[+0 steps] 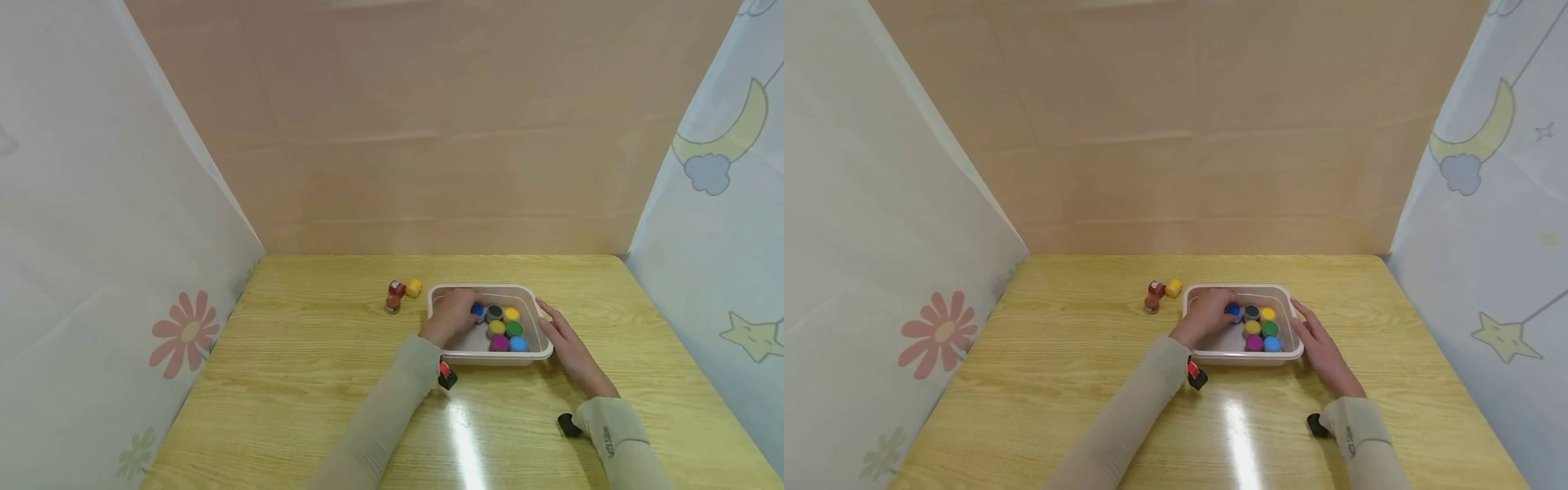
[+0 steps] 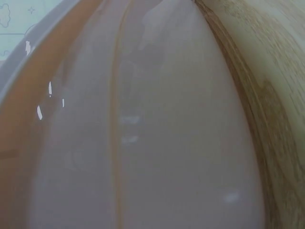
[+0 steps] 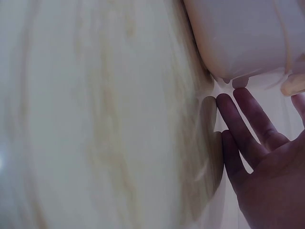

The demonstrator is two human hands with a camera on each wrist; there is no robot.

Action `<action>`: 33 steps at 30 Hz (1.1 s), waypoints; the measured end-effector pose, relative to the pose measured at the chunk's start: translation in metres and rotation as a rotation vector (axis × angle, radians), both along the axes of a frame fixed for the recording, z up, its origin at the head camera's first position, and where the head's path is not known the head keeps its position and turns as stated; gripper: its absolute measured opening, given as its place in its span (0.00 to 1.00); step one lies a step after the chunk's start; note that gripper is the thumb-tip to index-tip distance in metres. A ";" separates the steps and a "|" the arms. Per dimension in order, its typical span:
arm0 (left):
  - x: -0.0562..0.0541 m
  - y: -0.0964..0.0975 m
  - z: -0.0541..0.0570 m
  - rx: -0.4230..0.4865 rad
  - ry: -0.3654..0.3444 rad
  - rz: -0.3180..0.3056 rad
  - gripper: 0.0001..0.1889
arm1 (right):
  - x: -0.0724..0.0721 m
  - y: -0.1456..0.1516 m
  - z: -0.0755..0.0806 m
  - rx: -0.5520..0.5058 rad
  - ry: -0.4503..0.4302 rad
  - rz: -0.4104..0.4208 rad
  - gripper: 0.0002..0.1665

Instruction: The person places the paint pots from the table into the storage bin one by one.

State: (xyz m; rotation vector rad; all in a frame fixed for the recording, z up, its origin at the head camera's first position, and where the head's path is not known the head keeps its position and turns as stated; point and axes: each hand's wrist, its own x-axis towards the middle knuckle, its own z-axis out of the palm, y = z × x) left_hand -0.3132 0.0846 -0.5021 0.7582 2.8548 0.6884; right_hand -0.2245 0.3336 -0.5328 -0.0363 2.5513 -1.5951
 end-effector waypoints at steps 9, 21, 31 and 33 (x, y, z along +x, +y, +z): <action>0.001 0.000 0.001 0.020 0.008 -0.004 0.18 | 0.000 0.000 0.000 0.007 0.014 0.004 0.40; 0.004 -0.002 0.002 0.040 0.013 0.007 0.17 | 0.002 -0.001 0.001 0.053 0.024 0.001 0.40; 0.010 -0.024 0.018 0.195 0.042 0.020 0.14 | 0.001 0.000 0.002 0.007 0.009 0.009 0.40; 0.008 -0.031 0.019 0.208 0.083 0.034 0.14 | 0.001 0.000 0.002 0.010 0.011 0.009 0.40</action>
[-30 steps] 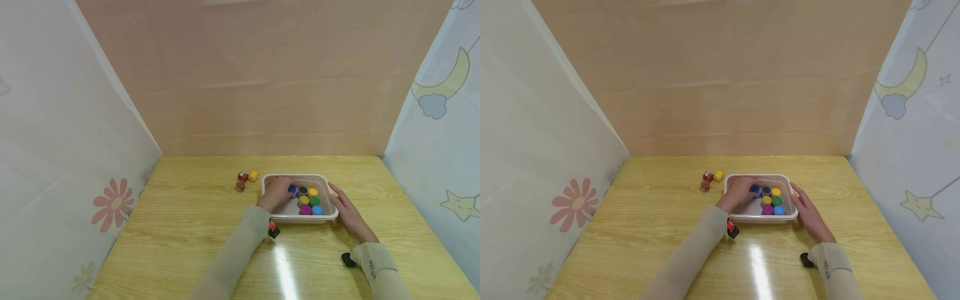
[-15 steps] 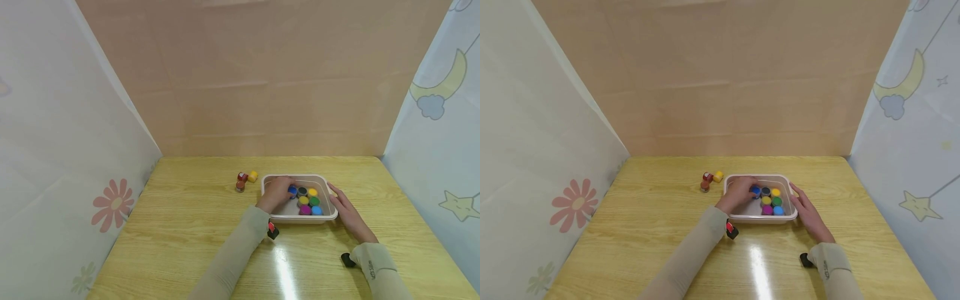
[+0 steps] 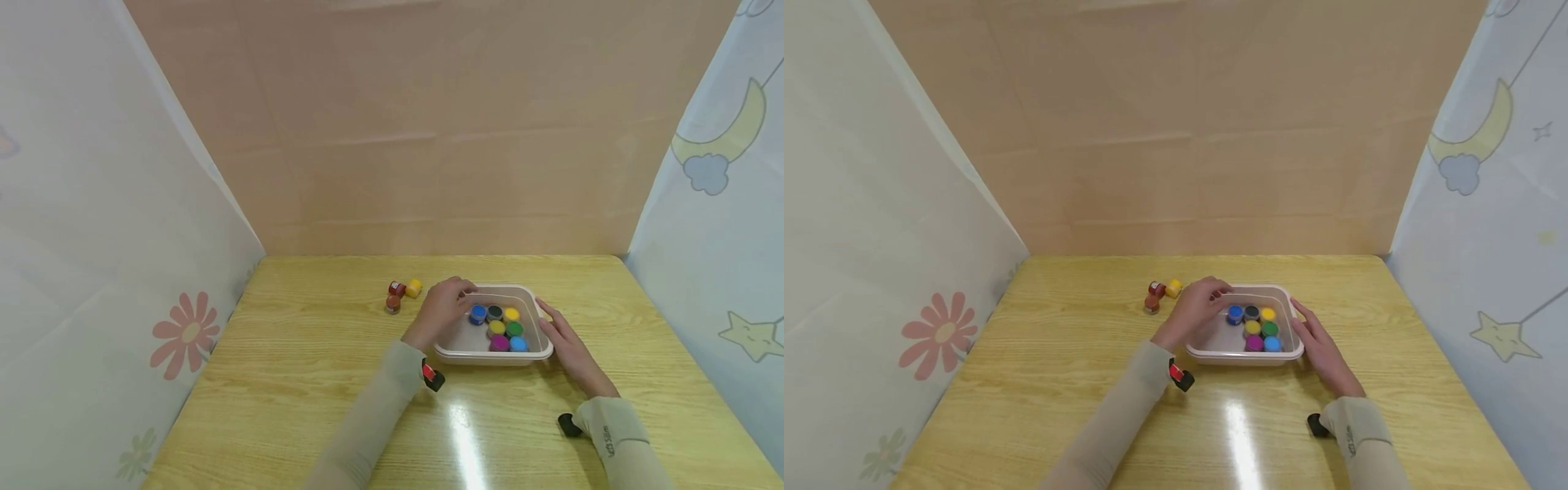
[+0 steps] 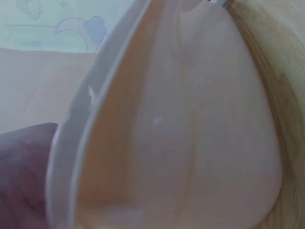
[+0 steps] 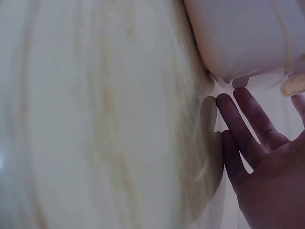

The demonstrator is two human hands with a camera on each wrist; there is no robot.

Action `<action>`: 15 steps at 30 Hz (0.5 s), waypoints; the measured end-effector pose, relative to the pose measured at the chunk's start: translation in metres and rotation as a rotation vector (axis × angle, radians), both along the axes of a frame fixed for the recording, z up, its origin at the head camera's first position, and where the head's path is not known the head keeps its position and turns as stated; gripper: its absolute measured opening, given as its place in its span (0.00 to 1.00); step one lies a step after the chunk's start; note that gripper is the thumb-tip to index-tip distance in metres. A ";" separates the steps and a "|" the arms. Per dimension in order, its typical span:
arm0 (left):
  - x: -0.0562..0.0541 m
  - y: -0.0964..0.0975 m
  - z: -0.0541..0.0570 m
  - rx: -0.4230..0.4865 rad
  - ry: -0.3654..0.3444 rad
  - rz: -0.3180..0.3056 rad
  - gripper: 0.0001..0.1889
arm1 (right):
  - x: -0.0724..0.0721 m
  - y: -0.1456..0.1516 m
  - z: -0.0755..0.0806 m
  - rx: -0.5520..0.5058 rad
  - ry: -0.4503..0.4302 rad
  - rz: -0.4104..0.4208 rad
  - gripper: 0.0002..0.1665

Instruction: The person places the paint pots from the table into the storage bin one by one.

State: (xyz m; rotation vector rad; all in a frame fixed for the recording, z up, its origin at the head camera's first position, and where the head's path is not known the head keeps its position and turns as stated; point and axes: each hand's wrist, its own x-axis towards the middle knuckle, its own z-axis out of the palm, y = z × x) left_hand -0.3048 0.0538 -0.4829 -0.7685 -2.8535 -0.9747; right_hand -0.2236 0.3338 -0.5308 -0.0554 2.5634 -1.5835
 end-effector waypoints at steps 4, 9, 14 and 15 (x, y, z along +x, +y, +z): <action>-0.005 -0.016 0.002 0.039 0.068 0.059 0.14 | 0.000 0.000 0.000 0.003 0.003 0.000 0.40; -0.012 -0.043 0.001 0.138 0.121 0.134 0.16 | 0.000 0.000 0.000 -0.012 -0.012 0.001 0.40; -0.021 -0.069 -0.009 0.185 0.137 0.171 0.18 | 0.000 0.000 -0.001 -0.010 -0.018 -0.004 0.41; -0.023 -0.074 -0.012 0.184 0.132 0.178 0.18 | 0.000 0.000 -0.001 -0.007 -0.020 -0.005 0.41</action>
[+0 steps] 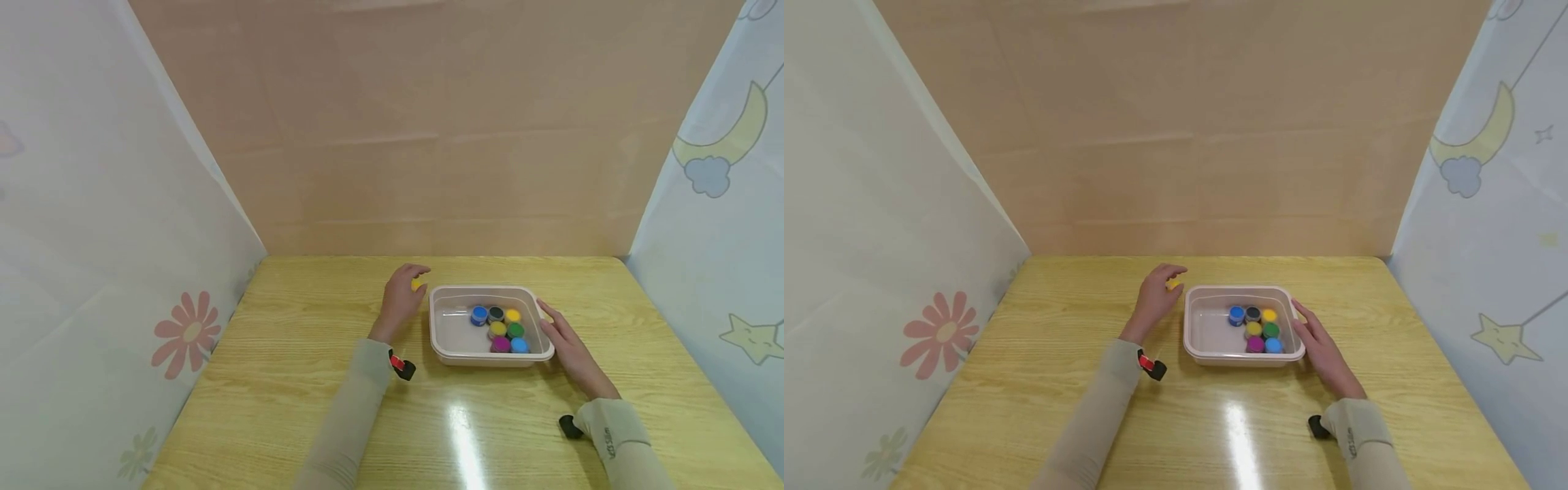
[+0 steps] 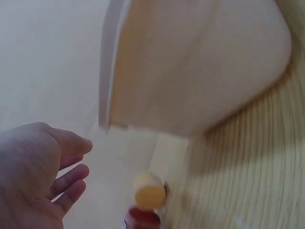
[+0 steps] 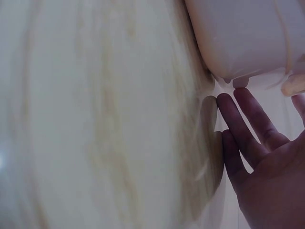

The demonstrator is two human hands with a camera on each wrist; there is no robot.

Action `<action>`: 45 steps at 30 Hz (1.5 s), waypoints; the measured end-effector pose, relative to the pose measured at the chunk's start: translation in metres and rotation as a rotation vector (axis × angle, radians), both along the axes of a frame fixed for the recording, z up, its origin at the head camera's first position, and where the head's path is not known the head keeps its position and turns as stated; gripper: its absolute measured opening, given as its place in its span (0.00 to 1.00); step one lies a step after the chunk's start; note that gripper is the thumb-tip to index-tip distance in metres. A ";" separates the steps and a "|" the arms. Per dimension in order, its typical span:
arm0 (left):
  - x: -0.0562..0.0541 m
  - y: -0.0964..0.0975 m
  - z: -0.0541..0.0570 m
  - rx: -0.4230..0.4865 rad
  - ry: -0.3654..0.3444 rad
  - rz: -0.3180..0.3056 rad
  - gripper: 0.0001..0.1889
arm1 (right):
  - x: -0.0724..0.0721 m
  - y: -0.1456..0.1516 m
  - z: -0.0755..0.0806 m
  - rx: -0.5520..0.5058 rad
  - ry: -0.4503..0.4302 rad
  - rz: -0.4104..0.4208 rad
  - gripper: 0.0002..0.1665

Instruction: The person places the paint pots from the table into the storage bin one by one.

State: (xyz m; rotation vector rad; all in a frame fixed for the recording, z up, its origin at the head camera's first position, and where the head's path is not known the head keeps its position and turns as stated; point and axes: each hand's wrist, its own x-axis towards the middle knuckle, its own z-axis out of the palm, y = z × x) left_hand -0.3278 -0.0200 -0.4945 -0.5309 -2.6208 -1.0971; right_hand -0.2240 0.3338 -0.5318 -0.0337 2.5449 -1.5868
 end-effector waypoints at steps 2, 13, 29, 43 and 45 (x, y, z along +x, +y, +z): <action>-0.004 -0.008 -0.006 0.006 -0.010 0.005 0.19 | 0.000 0.000 0.000 0.004 -0.002 -0.001 0.41; -0.015 -0.026 -0.019 -0.054 -0.131 0.012 0.23 | 0.001 0.000 0.000 0.010 0.014 -0.001 0.40; -0.026 -0.030 -0.031 -0.138 -0.143 -0.001 0.24 | 0.002 -0.003 0.004 0.024 0.020 -0.001 0.40; -0.024 -0.030 -0.034 -0.100 -0.145 0.175 0.16 | 0.003 -0.002 0.003 0.046 0.039 -0.001 0.39; -0.024 -0.030 -0.035 -0.099 -0.130 0.192 0.15 | 0.003 -0.002 0.003 0.035 0.039 -0.002 0.40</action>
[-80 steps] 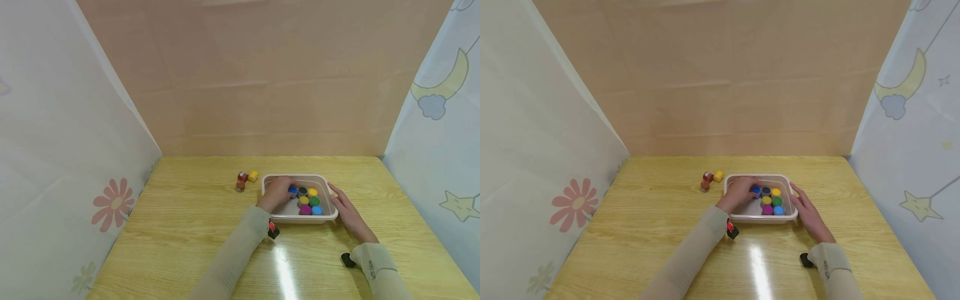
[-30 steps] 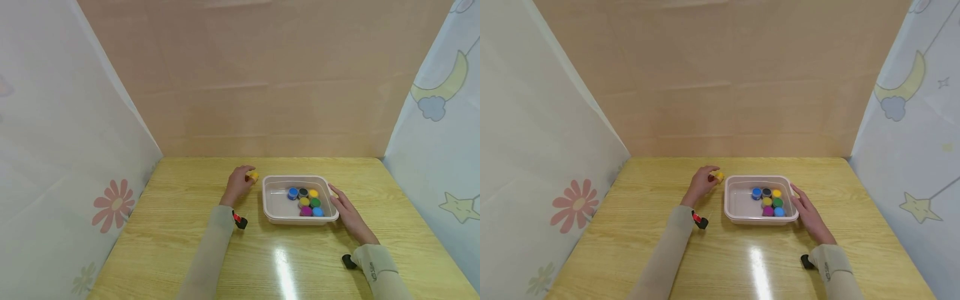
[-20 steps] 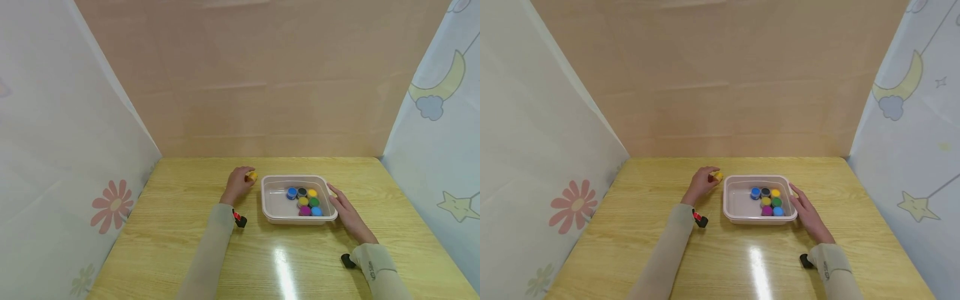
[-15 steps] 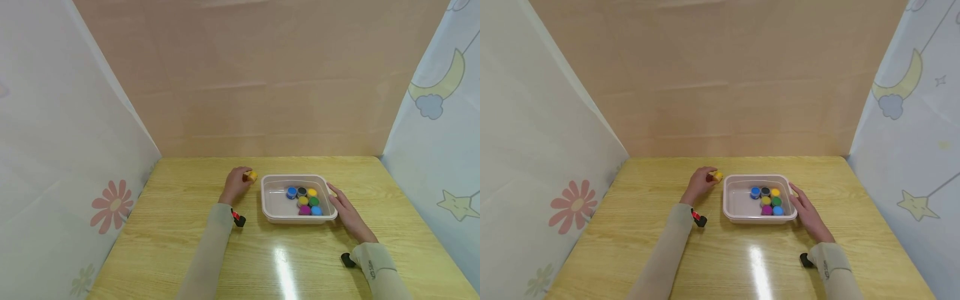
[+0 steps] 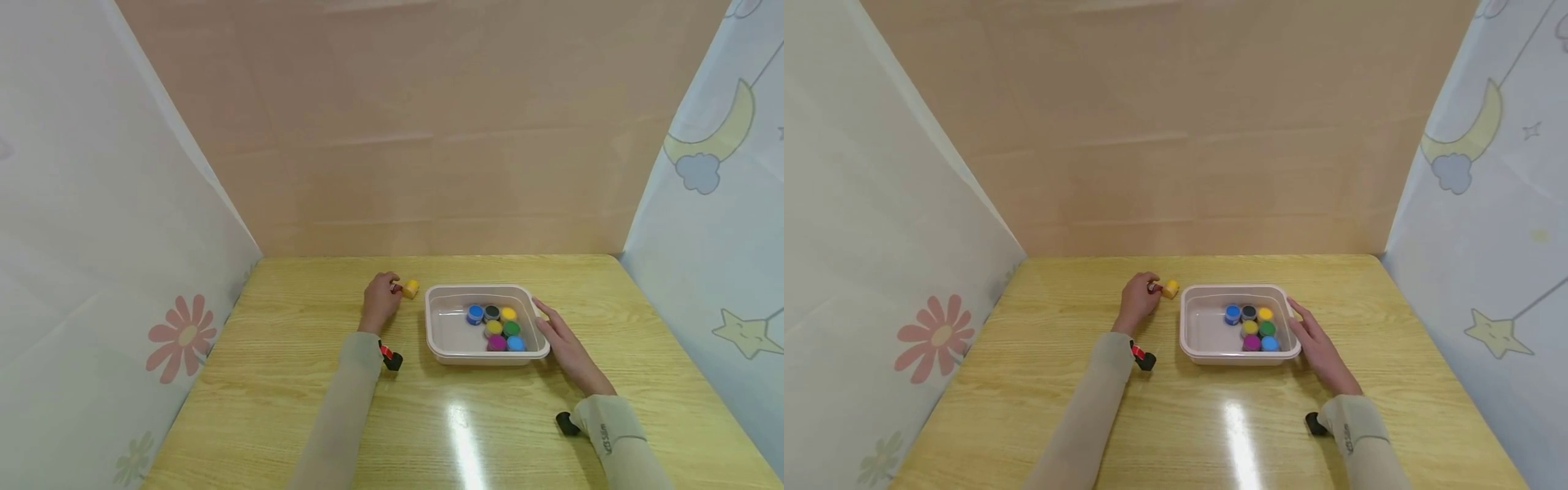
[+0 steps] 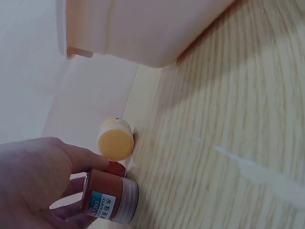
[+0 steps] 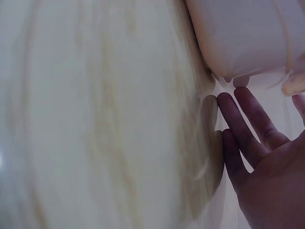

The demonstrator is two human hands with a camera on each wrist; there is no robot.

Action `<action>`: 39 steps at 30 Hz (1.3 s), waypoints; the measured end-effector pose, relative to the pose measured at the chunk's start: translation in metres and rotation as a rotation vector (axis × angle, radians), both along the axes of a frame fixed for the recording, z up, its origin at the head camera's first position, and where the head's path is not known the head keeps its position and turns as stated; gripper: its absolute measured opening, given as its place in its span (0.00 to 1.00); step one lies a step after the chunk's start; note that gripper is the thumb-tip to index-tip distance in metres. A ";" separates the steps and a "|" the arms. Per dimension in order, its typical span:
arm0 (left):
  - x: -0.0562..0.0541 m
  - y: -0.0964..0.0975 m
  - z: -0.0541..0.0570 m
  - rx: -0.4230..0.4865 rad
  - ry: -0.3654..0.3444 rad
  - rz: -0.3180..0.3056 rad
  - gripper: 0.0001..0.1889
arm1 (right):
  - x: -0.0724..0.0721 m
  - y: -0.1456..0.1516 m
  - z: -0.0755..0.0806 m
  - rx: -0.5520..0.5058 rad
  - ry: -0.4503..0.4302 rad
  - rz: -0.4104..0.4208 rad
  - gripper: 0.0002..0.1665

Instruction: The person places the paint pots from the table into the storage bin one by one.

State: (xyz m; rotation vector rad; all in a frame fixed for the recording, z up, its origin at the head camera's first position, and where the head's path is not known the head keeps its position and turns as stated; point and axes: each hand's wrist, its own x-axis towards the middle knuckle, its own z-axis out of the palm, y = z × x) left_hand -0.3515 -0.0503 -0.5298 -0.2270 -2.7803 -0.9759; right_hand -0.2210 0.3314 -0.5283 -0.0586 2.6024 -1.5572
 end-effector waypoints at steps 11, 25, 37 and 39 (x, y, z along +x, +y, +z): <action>0.003 -0.004 0.006 0.079 0.052 0.017 0.13 | 0.000 -0.001 -0.001 -0.003 -0.013 -0.001 0.40; 0.014 0.005 0.044 0.404 0.057 -0.073 0.13 | 0.000 0.002 -0.002 0.010 -0.005 -0.002 0.40; 0.026 0.014 0.054 0.561 -0.043 -0.223 0.14 | -0.002 0.000 -0.004 0.006 -0.014 0.002 0.40; 0.027 0.015 0.054 0.652 -0.086 -0.252 0.14 | -0.002 0.000 -0.003 0.004 -0.017 0.001 0.40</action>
